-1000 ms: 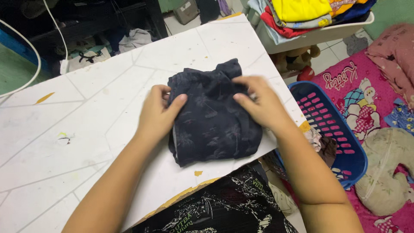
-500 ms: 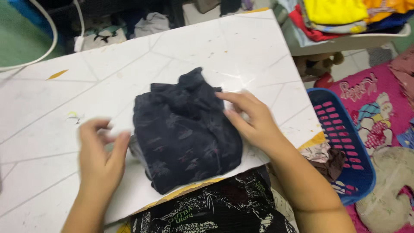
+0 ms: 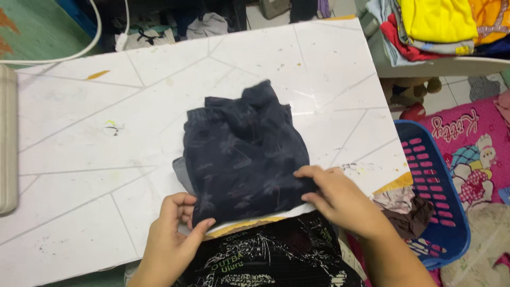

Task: The person folds several items of clothing one by one on a white table. They pick up a yellow short, a striped shirt, a patterned top, and dark shorts from a blue basket, fold each item, and place them on a growing stack.

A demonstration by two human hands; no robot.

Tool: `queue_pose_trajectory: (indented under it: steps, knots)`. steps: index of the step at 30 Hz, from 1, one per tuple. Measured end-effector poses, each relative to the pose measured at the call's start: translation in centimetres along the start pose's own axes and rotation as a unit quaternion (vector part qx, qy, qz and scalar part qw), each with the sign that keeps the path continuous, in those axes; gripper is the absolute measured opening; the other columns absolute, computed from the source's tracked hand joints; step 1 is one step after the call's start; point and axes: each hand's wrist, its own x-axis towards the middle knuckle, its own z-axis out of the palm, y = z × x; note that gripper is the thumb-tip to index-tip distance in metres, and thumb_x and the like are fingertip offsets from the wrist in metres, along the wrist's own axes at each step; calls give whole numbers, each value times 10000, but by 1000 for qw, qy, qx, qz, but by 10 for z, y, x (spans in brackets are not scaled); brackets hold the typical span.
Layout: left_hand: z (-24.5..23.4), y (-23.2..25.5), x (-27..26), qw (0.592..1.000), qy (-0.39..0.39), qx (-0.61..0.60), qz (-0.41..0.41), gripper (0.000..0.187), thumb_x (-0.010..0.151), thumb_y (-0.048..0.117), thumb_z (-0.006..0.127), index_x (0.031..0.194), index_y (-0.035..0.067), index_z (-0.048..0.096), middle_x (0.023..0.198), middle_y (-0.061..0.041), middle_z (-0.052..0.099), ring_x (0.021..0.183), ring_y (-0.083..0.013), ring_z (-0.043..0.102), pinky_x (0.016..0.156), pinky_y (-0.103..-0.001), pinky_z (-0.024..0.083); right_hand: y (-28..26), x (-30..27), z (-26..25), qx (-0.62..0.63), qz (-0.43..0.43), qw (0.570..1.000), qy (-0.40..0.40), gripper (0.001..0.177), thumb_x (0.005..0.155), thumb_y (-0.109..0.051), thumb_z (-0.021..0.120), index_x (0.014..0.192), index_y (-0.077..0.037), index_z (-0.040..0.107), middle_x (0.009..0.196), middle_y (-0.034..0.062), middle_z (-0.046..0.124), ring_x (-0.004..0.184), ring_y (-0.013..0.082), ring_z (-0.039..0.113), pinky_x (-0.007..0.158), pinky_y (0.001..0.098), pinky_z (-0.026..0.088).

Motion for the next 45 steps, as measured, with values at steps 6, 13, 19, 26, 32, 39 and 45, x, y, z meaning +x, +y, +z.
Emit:
queue_pose_trajectory:
  steps: [6, 13, 19, 26, 32, 39, 45]
  knots:
    - [-16, 32, 16, 966, 43, 172, 189, 641, 740, 256, 838, 1260, 8, 556, 1193, -172, 629, 1050, -290, 622, 911, -404, 488, -21, 8, -18, -65, -122, 982, 128, 403, 867, -131, 688, 1265, -98, 633, 1182, 128, 684, 1104, 343, 614, 1002, 445, 458]
    - [16, 62, 120, 859, -89, 420, 280, 945, 768, 683, 681, 1418, 38, 448, 1611, -168, 371, 1504, -426, 224, 1105, -740, 122, -51, 103, 15, -219, -229, 944, 89, 745, 899, -472, 675, 1513, -115, 450, 1611, 135, 358, 1489, 422, 282, 1146, 645, 264]
    - [17, 23, 147, 884, -44, 385, 261, 987, 774, 682, 656, 1570, 197, 332, 1662, -178, 240, 1520, -414, 163, 1135, -691, 129, -19, 127, 29, -255, -168, 952, 35, 842, 878, -601, 607, 1532, -123, 381, 1632, 132, 273, 1489, 444, 210, 1105, 702, 213]
    - [21, 21, 107, 968, 65, 126, 209, 993, 794, 264, 815, 1563, 3, 244, 1571, -337, 237, 1499, -428, 220, 1210, -509, 261, 12, 81, 21, 233, -72, 967, 79, 632, 975, -402, 627, 1537, -154, 478, 1711, 126, 249, 1607, 352, 192, 1254, 547, 214]
    - [65, 49, 87, 968, -8, -245, -55, 957, 751, 24, 666, 1586, 148, 214, 1467, -170, 436, 1271, -267, 521, 1009, -410, 476, 30, -1, 25, 587, 42, 798, 129, 849, 825, -91, 748, 1575, -129, 353, 1651, 137, 338, 1575, 274, 241, 1247, 415, 189]
    - [163, 96, 131, 959, -217, -160, 84, 731, 880, 96, 674, 1537, 80, 353, 1491, -188, 467, 1339, -280, 520, 1093, -370, 436, 42, -72, -12, 772, 269, 542, 194, 1084, 632, 45, 684, 1597, -314, 343, 1419, 121, 547, 1213, 331, 598, 986, 516, 519]
    - [297, 124, 179, 872, -246, -417, -74, 569, 1072, 379, 487, 1550, 75, 434, 1484, -169, 510, 1005, -273, 398, 869, -350, 401, 76, -124, -96, 701, 41, 548, 454, 994, 702, 66, 612, 1618, -178, 312, 1523, 157, 472, 1319, 373, 540, 1048, 592, 446]
